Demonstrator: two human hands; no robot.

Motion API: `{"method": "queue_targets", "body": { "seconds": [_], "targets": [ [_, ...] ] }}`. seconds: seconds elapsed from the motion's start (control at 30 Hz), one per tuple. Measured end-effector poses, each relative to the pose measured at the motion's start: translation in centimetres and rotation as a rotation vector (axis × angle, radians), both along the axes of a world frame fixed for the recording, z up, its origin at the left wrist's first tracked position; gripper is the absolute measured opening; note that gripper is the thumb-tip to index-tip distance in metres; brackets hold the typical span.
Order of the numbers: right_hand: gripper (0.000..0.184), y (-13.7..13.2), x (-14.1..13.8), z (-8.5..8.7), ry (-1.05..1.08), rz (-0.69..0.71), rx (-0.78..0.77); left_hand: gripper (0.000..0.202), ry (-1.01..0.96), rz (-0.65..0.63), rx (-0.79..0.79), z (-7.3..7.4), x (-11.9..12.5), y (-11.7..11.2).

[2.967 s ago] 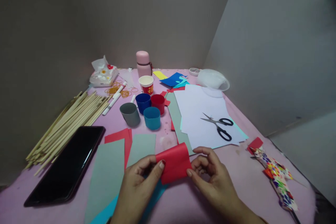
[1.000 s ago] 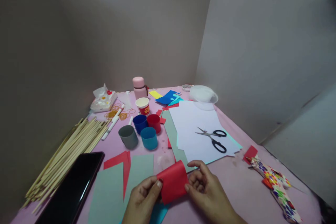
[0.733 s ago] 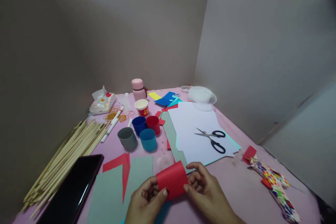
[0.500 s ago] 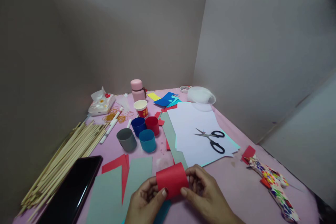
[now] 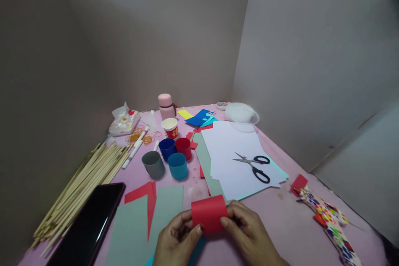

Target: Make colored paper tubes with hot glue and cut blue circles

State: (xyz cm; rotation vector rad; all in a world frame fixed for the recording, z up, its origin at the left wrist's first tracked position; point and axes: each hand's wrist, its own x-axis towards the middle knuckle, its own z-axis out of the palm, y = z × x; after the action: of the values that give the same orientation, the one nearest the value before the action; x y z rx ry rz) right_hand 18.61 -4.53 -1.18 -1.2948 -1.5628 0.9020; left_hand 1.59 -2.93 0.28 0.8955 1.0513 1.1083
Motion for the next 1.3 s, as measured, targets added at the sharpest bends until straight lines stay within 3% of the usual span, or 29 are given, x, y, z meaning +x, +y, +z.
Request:
{"method": "queue_targets", "body": {
  "seconds": [0.23,0.47,0.63,0.93,1.07,1.17,1.23,1.3],
  "targets": [
    [0.032,-0.1,0.1,0.2,-0.002,0.002,0.009,0.025,0.012,0.013,-0.017,-0.3,-0.2,0.0],
    [0.03,-0.1,0.3,-0.2,-0.004,0.031,-0.002,0.035,0.042,0.0,0.101,-1.0,0.0,-0.1],
    [0.021,-0.3,0.5,-0.6,0.038,0.098,0.022,0.031,-0.051,-0.03,0.061,-1.3,-0.3,0.0],
    [0.02,-0.4,0.4,-1.1,0.152,0.027,0.029,0.025,0.118,-0.088,0.185,-1.0,0.1,-0.3],
    [0.017,-0.3,0.6,-0.7,0.247,-0.047,-0.022,0.032,0.266,0.012,0.255,0.1,-0.9,-0.4],
    [0.019,0.0,1.2,0.1,0.128,-0.092,-0.012,0.031,0.375,0.146,0.265,0.7,-2.7,-0.4],
    [0.019,0.3,1.5,1.2,-0.065,-0.074,0.131,0.032,0.419,0.164,0.267,0.9,-3.7,-0.4],
    [0.017,0.6,1.7,2.7,-0.292,0.003,0.307,0.032,0.504,0.104,0.335,0.9,-4.1,-0.5]
  ]
}}
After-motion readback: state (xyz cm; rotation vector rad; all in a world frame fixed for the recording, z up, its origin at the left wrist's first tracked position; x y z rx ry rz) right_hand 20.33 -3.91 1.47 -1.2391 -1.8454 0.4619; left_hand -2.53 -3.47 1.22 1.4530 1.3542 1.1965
